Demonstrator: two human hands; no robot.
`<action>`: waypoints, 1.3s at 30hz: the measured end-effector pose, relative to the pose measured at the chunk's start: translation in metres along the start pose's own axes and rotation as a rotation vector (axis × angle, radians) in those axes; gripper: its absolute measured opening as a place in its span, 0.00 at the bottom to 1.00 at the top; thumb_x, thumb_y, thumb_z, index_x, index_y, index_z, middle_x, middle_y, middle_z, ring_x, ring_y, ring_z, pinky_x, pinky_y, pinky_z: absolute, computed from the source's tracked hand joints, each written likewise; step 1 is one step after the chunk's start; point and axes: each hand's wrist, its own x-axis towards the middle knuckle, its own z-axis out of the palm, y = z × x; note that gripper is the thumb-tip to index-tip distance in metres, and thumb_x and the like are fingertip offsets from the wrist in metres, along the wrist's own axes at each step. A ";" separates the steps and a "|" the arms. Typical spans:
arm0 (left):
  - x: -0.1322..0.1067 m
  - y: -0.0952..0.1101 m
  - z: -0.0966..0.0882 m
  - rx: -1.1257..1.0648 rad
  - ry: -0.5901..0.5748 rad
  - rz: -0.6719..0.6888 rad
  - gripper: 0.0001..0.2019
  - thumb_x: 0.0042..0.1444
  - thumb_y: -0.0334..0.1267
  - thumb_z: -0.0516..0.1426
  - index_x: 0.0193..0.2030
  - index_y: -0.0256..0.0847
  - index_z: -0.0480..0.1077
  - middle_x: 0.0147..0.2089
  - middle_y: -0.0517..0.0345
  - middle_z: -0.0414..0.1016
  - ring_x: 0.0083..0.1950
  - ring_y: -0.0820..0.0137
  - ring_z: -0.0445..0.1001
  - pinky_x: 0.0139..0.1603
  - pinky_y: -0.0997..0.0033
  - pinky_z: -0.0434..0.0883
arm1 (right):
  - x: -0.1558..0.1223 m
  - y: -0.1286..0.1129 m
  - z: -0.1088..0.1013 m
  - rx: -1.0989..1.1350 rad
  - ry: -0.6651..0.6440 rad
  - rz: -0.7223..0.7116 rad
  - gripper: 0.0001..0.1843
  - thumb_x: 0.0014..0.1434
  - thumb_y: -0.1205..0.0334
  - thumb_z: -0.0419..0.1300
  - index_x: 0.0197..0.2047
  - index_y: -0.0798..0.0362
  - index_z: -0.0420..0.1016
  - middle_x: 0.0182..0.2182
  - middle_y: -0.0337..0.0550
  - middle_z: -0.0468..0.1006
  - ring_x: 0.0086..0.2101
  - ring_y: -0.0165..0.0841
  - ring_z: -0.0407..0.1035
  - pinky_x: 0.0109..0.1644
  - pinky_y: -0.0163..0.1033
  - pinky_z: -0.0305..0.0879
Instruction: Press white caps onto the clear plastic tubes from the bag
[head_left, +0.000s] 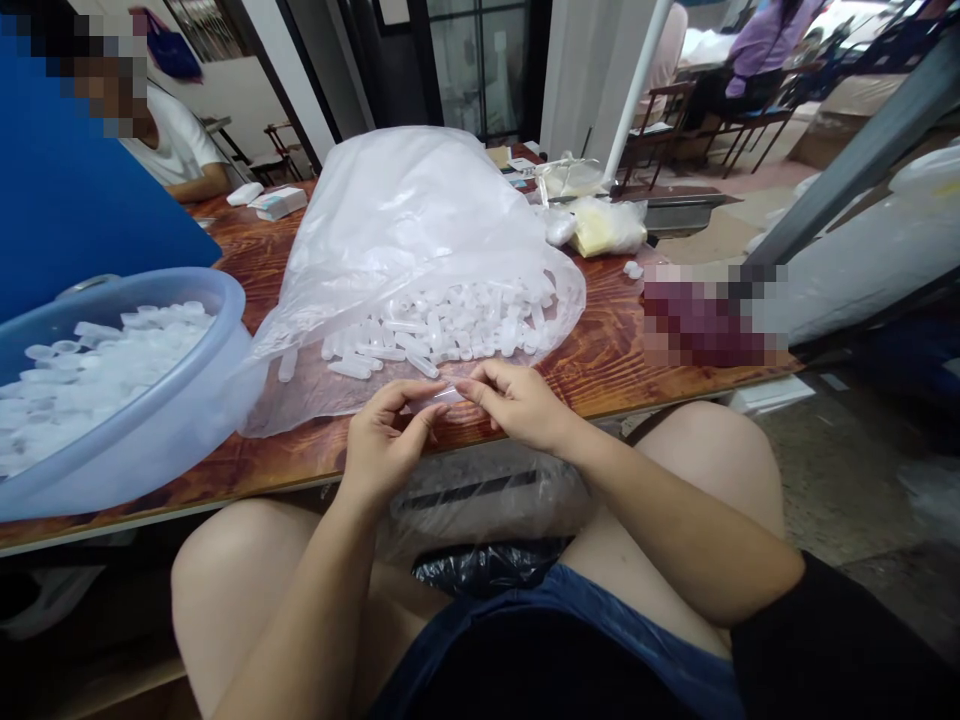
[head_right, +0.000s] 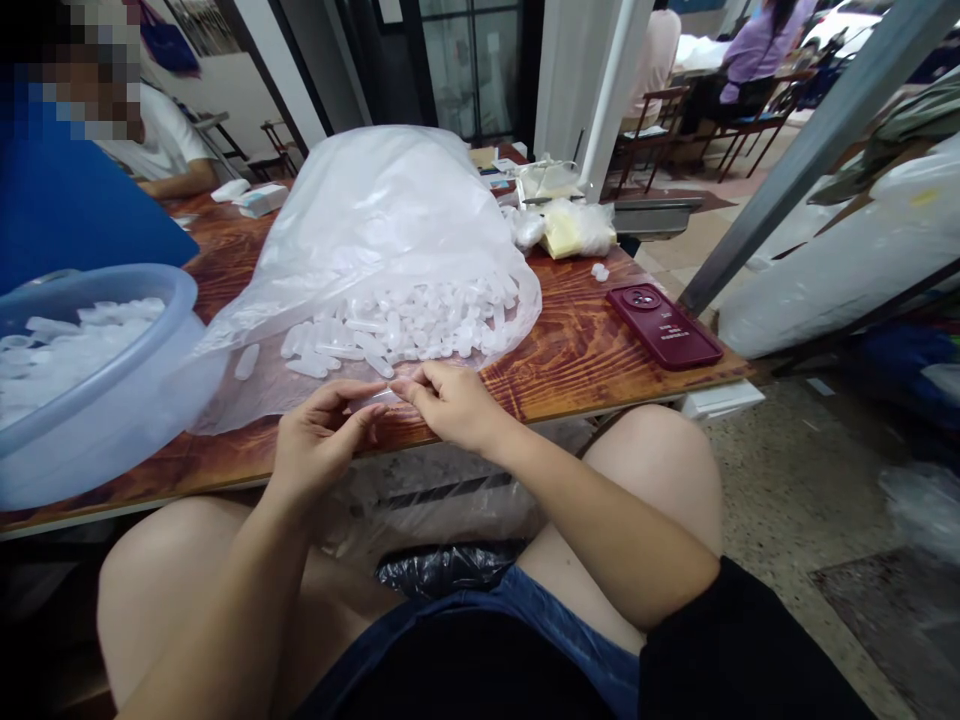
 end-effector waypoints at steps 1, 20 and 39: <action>-0.001 0.001 0.000 0.115 0.033 0.117 0.09 0.55 0.37 0.62 0.43 0.40 0.77 0.38 0.54 0.77 0.35 0.71 0.74 0.38 0.70 0.72 | 0.001 0.002 0.003 0.110 -0.046 0.119 0.17 0.62 0.51 0.55 0.27 0.53 0.65 0.20 0.34 0.66 0.21 0.26 0.61 0.28 0.33 0.58; -0.016 0.011 -0.003 -0.293 -0.125 -0.219 0.16 0.64 0.48 0.51 0.29 0.40 0.59 0.28 0.63 0.57 0.30 0.75 0.58 0.33 0.75 0.60 | -0.013 0.000 0.010 0.188 0.137 -0.184 0.08 0.62 0.56 0.58 0.39 0.52 0.68 0.26 0.35 0.67 0.25 0.27 0.64 0.29 0.34 0.65; 0.059 -0.051 -0.055 1.019 -0.150 0.062 0.29 0.53 0.29 0.48 0.63 0.39 0.65 0.61 0.45 0.65 0.65 0.56 0.58 0.68 0.58 0.53 | -0.043 0.049 0.091 -0.381 -0.546 0.174 0.16 0.57 0.49 0.57 0.26 0.52 0.73 0.19 0.34 0.68 0.24 0.29 0.63 0.29 0.34 0.55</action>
